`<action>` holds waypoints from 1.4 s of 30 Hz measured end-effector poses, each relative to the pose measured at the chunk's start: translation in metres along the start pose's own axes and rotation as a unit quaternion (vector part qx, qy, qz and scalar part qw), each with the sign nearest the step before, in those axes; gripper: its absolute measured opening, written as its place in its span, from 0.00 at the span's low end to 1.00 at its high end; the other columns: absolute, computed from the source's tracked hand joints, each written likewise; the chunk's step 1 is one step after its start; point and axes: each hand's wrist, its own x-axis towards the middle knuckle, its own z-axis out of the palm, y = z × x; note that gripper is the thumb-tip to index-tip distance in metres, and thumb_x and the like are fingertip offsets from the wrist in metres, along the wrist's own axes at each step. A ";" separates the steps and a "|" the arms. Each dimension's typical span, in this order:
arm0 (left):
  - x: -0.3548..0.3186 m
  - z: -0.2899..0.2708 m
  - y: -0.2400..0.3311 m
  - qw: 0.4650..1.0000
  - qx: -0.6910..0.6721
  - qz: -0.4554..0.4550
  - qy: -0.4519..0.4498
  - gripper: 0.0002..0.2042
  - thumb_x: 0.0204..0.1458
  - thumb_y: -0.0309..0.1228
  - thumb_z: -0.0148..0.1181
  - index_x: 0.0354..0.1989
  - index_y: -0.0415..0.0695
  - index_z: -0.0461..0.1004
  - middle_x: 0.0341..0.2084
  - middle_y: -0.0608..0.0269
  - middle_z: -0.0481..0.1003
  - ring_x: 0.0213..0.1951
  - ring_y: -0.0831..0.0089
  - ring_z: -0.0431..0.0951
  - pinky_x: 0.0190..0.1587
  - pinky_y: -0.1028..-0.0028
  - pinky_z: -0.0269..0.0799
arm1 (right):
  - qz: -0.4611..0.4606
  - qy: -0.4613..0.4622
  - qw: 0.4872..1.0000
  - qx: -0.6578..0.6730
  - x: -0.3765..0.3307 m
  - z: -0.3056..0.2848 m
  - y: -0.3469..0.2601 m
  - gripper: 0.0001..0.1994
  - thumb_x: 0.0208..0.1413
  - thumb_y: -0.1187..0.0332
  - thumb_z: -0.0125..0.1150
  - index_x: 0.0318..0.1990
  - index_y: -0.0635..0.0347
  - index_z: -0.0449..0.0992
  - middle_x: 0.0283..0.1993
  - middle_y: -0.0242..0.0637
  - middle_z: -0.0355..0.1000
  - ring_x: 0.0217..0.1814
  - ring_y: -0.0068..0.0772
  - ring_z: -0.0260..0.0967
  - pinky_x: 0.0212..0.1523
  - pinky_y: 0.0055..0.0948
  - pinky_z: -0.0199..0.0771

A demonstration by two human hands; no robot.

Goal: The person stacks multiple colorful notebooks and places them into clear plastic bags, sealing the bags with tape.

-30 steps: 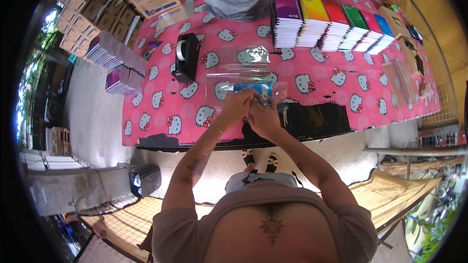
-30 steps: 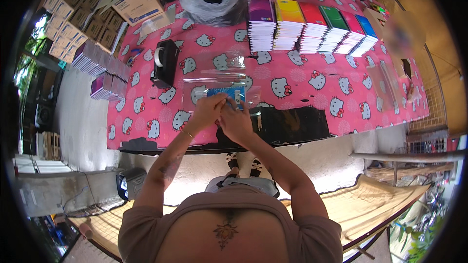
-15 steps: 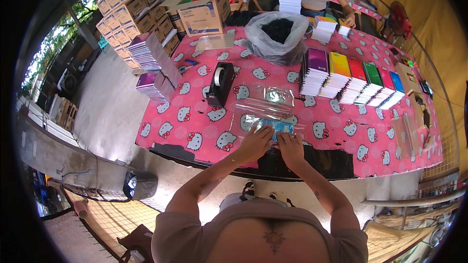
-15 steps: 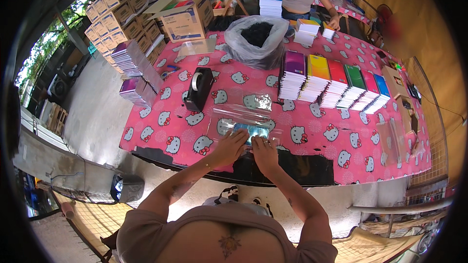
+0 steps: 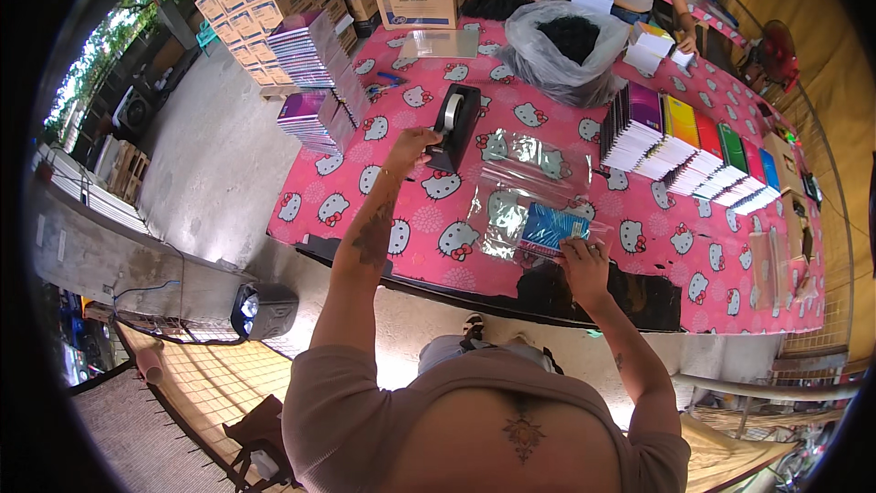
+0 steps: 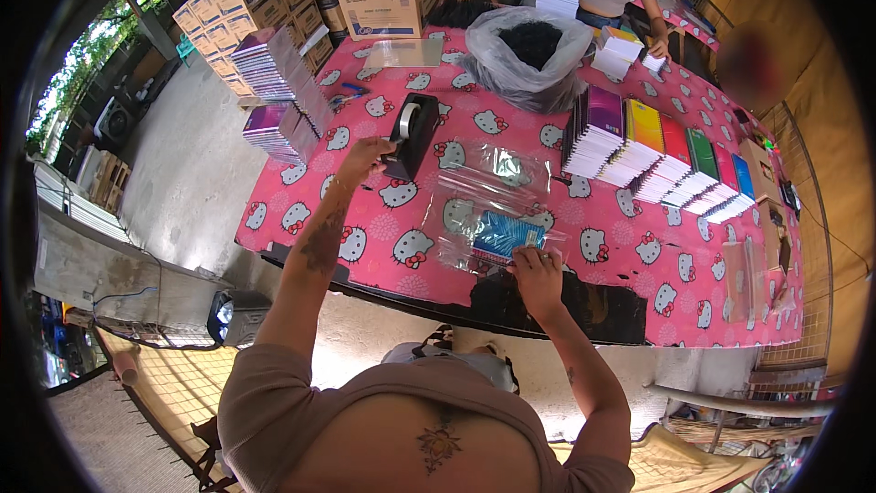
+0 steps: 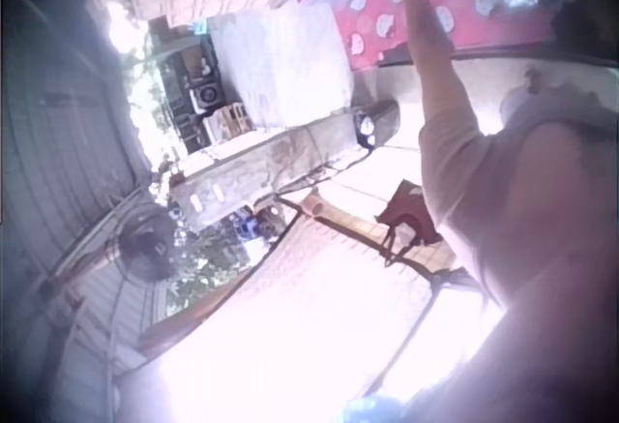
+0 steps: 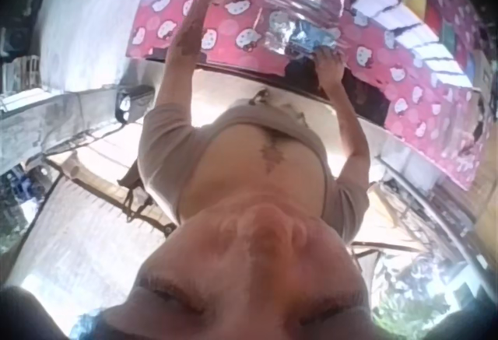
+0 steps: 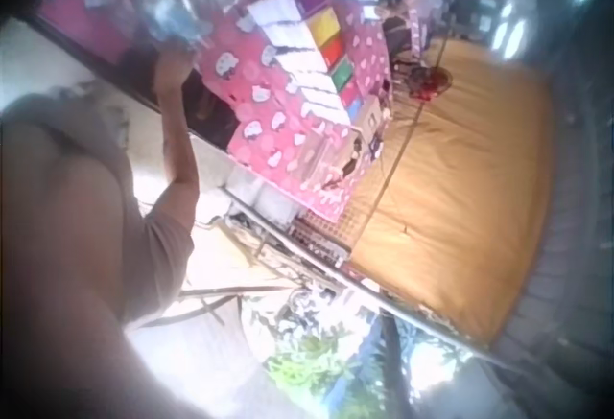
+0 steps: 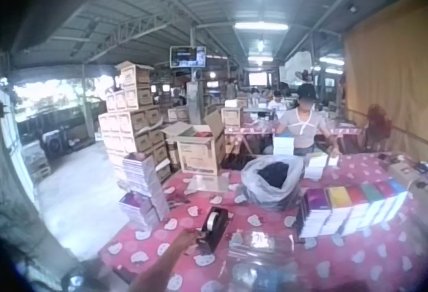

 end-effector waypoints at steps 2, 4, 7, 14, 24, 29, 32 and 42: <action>-0.010 0.003 -0.018 0.995 -0.089 0.051 -0.012 0.07 0.55 0.34 0.65 0.37 0.46 0.78 0.25 0.71 0.74 0.23 0.80 0.70 0.24 0.79 0.65 | 0.009 0.009 1.000 0.004 -0.002 0.001 0.003 0.17 0.51 0.61 0.68 0.48 0.54 0.78 0.46 0.30 0.75 0.50 0.34 0.74 0.56 0.41 0.63; -0.021 0.001 -0.046 0.992 -0.111 0.064 0.011 0.08 0.55 0.35 0.64 0.37 0.45 0.78 0.26 0.69 0.76 0.23 0.76 0.72 0.25 0.75 0.68 | 0.012 0.019 1.000 0.022 -0.002 0.002 0.003 0.16 0.51 0.62 0.68 0.47 0.53 0.79 0.47 0.30 0.76 0.47 0.35 0.75 0.55 0.43 0.64; -0.027 -0.004 -0.068 0.977 0.125 0.103 0.139 0.09 0.56 0.36 0.61 0.36 0.43 0.78 0.28 0.62 0.79 0.26 0.69 0.79 0.27 0.66 0.73 | -0.001 0.012 1.000 0.024 0.004 -0.002 -0.005 0.16 0.51 0.62 0.68 0.47 0.53 0.79 0.47 0.31 0.75 0.46 0.36 0.75 0.55 0.43 0.64; -0.054 0.015 -0.025 0.769 0.578 0.155 0.222 0.11 0.54 0.35 0.59 0.32 0.37 0.78 0.26 0.45 0.80 0.32 0.53 0.83 0.34 0.59 0.76 | -0.017 0.019 1.000 0.016 0.000 0.000 0.004 0.16 0.50 0.60 0.66 0.46 0.53 0.77 0.42 0.32 0.72 0.49 0.34 0.74 0.55 0.42 0.65; -0.159 0.239 -0.022 0.924 0.359 0.114 -0.057 0.14 0.51 0.39 0.67 0.30 0.37 0.81 0.25 0.55 0.81 0.31 0.67 0.82 0.35 0.66 0.76 | -0.022 0.056 0.997 0.049 -0.004 0.005 0.018 0.13 0.49 0.60 0.67 0.39 0.53 0.74 0.40 0.31 0.71 0.47 0.33 0.73 0.53 0.42 0.64; -0.164 0.242 -0.034 0.809 0.579 0.100 -0.032 0.19 0.50 0.46 0.68 0.35 0.40 0.77 0.28 0.52 0.81 0.36 0.50 0.82 0.39 0.55 0.75 | -0.010 0.040 0.995 0.096 -0.005 0.000 0.022 0.17 0.50 0.58 0.67 0.46 0.54 0.76 0.43 0.33 0.70 0.51 0.36 0.71 0.55 0.42 0.63; -0.177 0.234 -0.031 0.819 0.564 0.104 -0.032 0.21 0.47 0.46 0.70 0.37 0.42 0.74 0.29 0.53 0.80 0.36 0.49 0.81 0.42 0.54 0.73 | -0.009 -0.002 0.995 0.100 -0.001 -0.011 0.027 0.22 0.51 0.54 0.67 0.51 0.52 0.77 0.48 0.35 0.69 0.55 0.38 0.70 0.56 0.44 0.63; -0.201 0.243 -0.048 0.723 0.409 0.556 -0.024 0.16 0.50 0.28 0.67 0.48 0.43 0.74 0.39 0.52 0.75 0.43 0.53 0.76 0.45 0.59 0.71 | 0.107 -0.289 0.823 0.477 0.101 0.011 0.129 0.26 0.64 0.44 0.50 0.58 0.53 0.76 0.45 0.44 0.78 0.52 0.46 0.76 0.52 0.45 0.74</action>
